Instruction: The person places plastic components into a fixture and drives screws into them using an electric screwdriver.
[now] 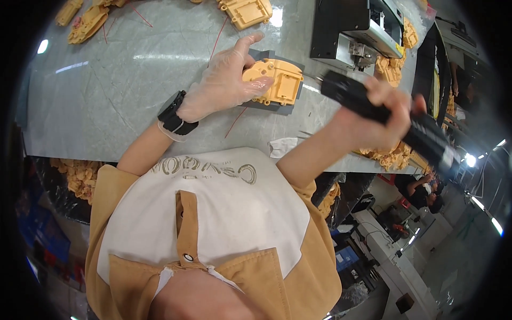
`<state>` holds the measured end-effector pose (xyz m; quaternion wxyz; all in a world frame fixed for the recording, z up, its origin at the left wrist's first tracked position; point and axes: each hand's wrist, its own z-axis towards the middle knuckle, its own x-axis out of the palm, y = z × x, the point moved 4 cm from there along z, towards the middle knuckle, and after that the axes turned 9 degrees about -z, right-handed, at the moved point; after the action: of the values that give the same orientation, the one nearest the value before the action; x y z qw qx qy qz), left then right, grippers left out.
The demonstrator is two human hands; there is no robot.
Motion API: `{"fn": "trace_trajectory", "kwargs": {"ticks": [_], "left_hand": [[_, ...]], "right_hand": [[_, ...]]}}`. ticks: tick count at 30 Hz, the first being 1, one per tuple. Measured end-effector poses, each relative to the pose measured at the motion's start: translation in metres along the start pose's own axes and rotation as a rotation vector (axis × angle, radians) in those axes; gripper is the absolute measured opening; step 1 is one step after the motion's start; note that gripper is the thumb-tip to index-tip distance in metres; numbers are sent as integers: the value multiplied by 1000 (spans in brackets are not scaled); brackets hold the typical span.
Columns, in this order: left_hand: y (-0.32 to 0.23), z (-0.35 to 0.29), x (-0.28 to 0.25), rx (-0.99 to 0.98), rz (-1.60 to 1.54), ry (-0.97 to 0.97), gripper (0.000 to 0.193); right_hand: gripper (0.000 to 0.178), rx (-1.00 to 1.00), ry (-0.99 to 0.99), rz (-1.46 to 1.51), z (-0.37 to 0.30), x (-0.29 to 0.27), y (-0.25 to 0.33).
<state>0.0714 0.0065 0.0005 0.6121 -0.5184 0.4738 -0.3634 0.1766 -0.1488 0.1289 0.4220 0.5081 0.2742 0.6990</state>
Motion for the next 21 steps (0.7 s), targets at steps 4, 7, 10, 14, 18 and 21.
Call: {"fn": "trace_trajectory", "kwargs": {"ticks": [4, 7, 10, 14, 18, 21], "left_hand": [[-35, -12, -10, 92, -505, -77, 60], [-64, -36, -37, 383, -369, -153, 64], [-72, -59, -63, 615, -51, -295, 52], [-24, -160, -147, 282, -41, -783, 44], [42, -351, -254, -222, -13, -1344, 47], [84, -417, -271, 42, -1532, -1807, 54]], "right_hand": [[13, -149, 3, -37, -4, -17, 59], [13, -152, -16, -24, -8, -32, 61], [13, -77, -6, 0, -9, -40, 47], [14, 35, 23, 20, -18, -60, 42], [19, 64, -90, -75, -20, -81, 35], [19, 138, -103, -41, -20, -84, 21]]}}
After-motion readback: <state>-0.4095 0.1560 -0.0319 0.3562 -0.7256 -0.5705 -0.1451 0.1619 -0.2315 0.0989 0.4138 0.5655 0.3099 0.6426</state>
